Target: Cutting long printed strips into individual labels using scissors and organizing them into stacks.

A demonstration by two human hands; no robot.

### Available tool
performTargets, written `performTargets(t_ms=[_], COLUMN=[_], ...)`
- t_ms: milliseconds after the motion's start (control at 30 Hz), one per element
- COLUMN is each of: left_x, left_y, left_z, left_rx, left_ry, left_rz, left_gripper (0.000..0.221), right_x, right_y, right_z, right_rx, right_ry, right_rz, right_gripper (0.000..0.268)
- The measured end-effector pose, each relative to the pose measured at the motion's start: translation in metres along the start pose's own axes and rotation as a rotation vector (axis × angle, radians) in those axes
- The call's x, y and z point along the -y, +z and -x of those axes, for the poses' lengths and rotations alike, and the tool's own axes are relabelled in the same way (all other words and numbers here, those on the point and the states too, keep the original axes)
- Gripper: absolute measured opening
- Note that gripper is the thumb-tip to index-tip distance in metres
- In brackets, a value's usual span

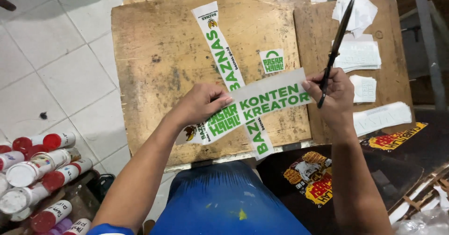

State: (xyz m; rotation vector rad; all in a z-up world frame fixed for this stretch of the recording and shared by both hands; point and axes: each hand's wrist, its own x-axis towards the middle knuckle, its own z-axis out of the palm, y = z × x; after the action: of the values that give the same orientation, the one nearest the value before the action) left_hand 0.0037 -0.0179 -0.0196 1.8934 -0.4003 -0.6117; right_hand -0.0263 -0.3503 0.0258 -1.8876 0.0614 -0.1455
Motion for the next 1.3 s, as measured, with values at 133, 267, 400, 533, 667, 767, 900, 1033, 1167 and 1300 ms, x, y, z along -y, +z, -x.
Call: performTargets(t_ms=[133,267,400,533,667,767,900,1033,1167,1300], left_x=[0.017,0.029,0.027,-0.004,-0.037,-0.042,0.006,0.058,0.051,0.065], left_y=[0.010,0.014,0.020,0.050,0.080,0.093,0.121,0.136,0.128,0.125], left_z=[-0.018,-0.025,-0.053,-0.102,-0.130,-0.150,-0.181,-0.197,-0.191,-0.183], left_rx=[0.011,-0.004,0.022,0.158,0.229,0.268,0.309,0.309,0.347,0.314], left_ry=[-0.026,-0.065,-0.194,-0.230,-0.017,-0.015,-0.190,-0.290,-0.428,-0.403], left_rz=[-0.034,-0.021,-0.100,-0.209,-0.074,-0.007,-0.095,-0.170,-0.101,-0.056], left_gripper=[0.020,0.019,0.025,0.047,0.042,0.035,0.046,0.048,0.047,0.045], right_x=[-0.025,-0.079,-0.135,-0.149,-0.158,-0.142,-0.154,-0.170,-0.176,-0.173], right_y=[-0.027,-0.038,-0.051,-0.047,-0.048,-0.048,-0.051,-0.044,-0.038,-0.029], right_z=[0.025,0.091,0.164,0.216,0.231,0.211,0.203,0.201,0.194,0.177], right_rx=[-0.034,-0.039,0.187,0.269,0.124,0.124,0.205,0.283,0.322,0.419], right_ry=[0.145,0.318,0.655,0.683,0.927,0.868,0.894,0.798,0.809,0.759], right_rz=[0.185,-0.044,-0.172,-0.208,-0.458,-0.329,-0.431,-0.429,-0.410,-0.362], right_gripper=[0.029,0.034,0.042,0.054,0.052,0.055,0.047,0.050,0.045,0.042])
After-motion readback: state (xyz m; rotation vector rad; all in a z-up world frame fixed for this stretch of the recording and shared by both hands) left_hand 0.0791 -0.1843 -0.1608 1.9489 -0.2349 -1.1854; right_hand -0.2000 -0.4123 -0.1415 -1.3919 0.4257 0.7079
